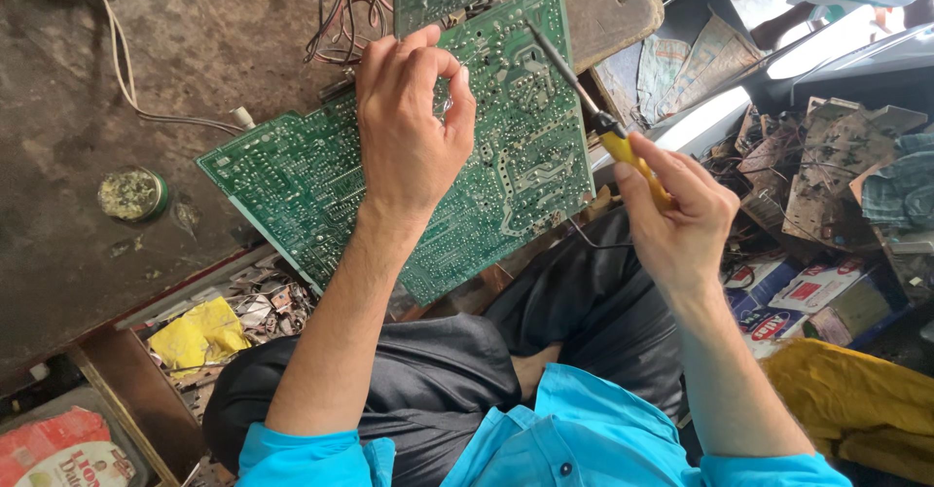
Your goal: The person uses a soldering iron and solder wire to attach components to a green circuit board. They repeatedly heat solder points and feed solder to create joints while holding the board steady with the other hand.
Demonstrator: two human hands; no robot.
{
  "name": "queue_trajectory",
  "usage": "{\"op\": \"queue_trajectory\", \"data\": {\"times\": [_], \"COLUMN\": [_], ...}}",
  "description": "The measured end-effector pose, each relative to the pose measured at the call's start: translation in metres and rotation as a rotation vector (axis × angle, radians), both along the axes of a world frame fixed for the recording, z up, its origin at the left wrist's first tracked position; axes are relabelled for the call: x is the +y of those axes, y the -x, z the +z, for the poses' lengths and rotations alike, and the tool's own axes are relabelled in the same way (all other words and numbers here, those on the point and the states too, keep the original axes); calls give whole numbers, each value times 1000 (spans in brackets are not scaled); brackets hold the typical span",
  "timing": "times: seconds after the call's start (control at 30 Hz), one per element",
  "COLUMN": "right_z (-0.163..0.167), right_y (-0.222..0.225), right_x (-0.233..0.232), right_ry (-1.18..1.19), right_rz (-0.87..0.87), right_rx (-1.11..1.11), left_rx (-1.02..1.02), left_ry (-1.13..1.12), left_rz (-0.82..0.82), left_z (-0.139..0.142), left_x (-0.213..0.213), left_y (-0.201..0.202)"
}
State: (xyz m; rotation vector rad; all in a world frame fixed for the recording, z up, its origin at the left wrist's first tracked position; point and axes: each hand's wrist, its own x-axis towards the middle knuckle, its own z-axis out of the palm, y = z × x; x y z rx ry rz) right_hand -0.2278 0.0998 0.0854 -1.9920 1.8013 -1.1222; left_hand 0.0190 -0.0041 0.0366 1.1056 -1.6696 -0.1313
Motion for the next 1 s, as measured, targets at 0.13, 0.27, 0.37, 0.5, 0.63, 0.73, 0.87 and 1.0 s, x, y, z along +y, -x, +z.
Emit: {"op": "queue_trajectory", "data": {"times": [0.13, 0.27, 0.37, 0.5, 0.63, 0.73, 0.87, 1.0], "right_z": [-7, -14, -24, -43, -58, -60, -49, -24], "right_y": [0, 0, 3, 15, 39, 56, 69, 78], "right_x": [-3, -3, -5, -10, -27, -42, -60, -72], "right_ry": [-53, -103, -105, -148, -317, -381, -449, -387], "right_rz": [0, -36, -11, 58, 59, 80, 66, 125], "right_rx": [-3, -10, -41, -241, -401, -359, -241, -48], "left_rx": [-2, -1, 4, 8, 17, 18, 20, 13], "left_ry": [0, 0, 8, 7, 8, 4, -3, -6], "left_rz": [7, 1, 0, -8, -16, -11, -16, -19], "left_z": [1, 0, 0, 0, 1, 2, 1, -2], "left_x": [0, 0, 0, 0, 1, 2, 2, 2], "left_y": [0, -1, 0, -1, 0, 0, 0, -1]}}
